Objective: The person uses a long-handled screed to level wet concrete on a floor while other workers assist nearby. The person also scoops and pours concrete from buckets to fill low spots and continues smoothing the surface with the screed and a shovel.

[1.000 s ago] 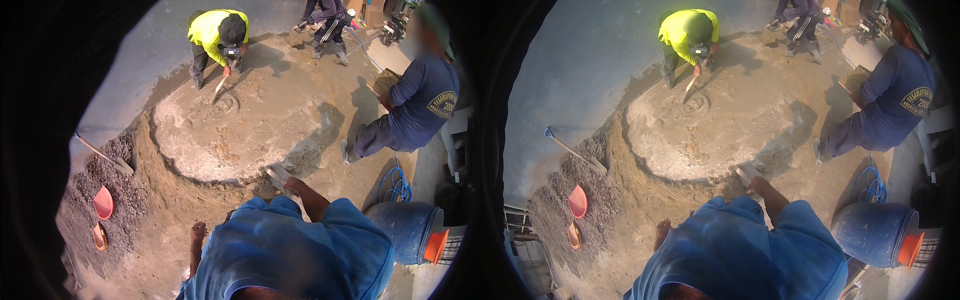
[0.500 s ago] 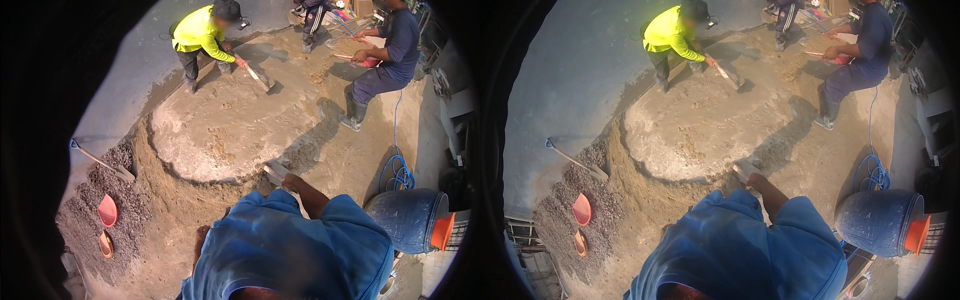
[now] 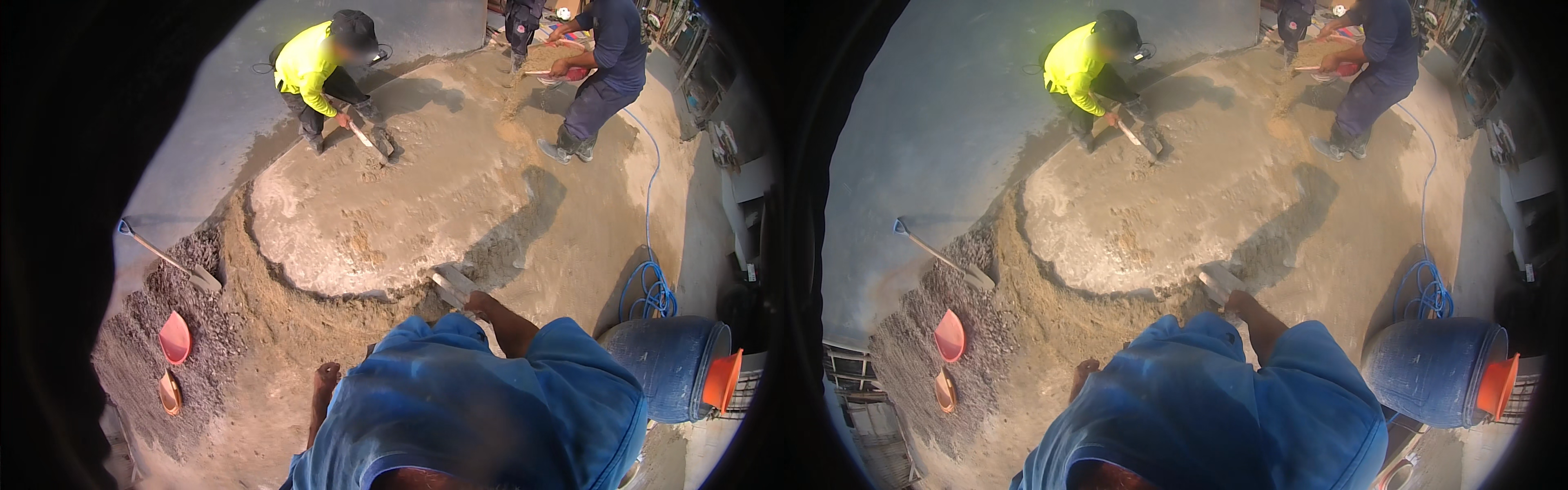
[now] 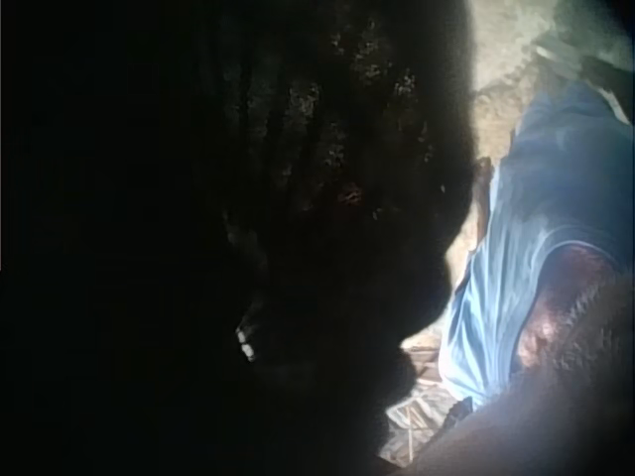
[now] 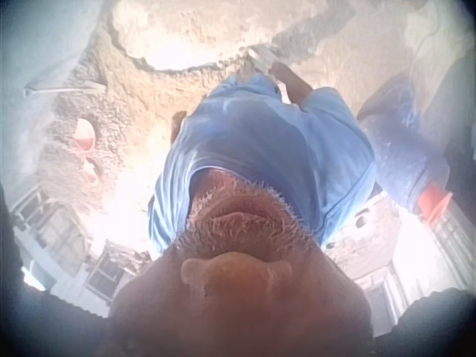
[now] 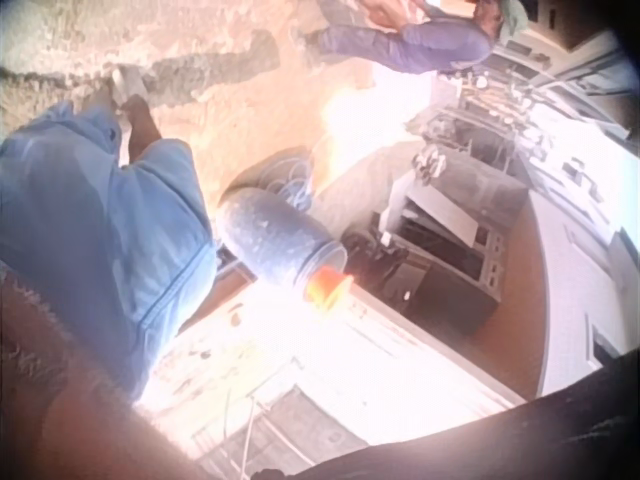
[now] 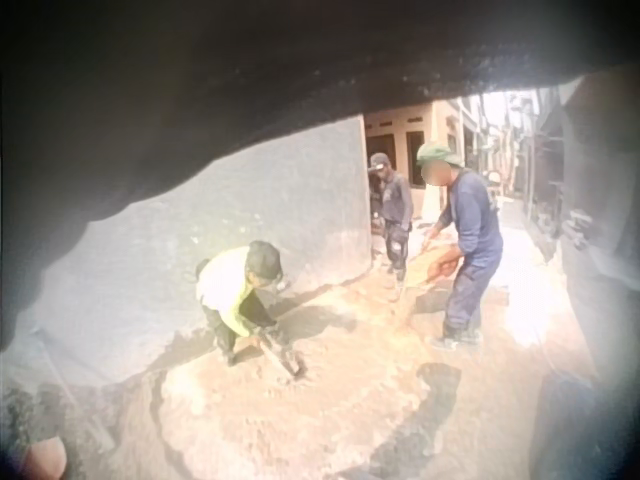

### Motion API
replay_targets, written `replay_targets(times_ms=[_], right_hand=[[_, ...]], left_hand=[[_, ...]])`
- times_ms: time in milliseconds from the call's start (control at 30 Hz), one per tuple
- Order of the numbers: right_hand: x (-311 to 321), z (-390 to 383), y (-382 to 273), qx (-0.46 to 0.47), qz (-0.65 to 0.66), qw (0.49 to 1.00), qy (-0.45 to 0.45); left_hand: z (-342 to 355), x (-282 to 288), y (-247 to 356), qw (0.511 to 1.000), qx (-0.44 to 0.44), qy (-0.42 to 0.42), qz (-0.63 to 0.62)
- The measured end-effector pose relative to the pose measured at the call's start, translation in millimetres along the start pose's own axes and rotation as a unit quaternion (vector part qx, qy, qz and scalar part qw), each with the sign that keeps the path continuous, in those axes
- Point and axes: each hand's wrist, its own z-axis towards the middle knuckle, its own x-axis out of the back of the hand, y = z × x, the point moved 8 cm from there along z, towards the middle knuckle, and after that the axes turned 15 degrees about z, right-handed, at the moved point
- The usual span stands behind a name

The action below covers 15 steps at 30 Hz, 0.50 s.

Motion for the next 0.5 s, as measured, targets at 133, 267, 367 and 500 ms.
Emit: replay_targets(times_ms=[133, 267, 367, 500], right_hand=[[-5, -1, -8, -0.008, -0.006, 1.000, -0.018], [-5, 6, -1, 0.000, -0.017, 1.000, -0.014], [-8, 14, 13, -0.035, -0.041, 0.998, -0.024], [-12, 25, 23, -0.052, -0.062, 0.995, -0.051]], left_hand=[[-7, 3, -24, 0.994, -0.090, 0.029, 0.063], [-7, -11, -43, 0.993, -0.103, 0.036, 0.049], [-8, -27, -62, 0.999, -0.019, 0.041, 0.000], [0, -44, -77, 0.993, -0.093, 0.041, 0.062]])
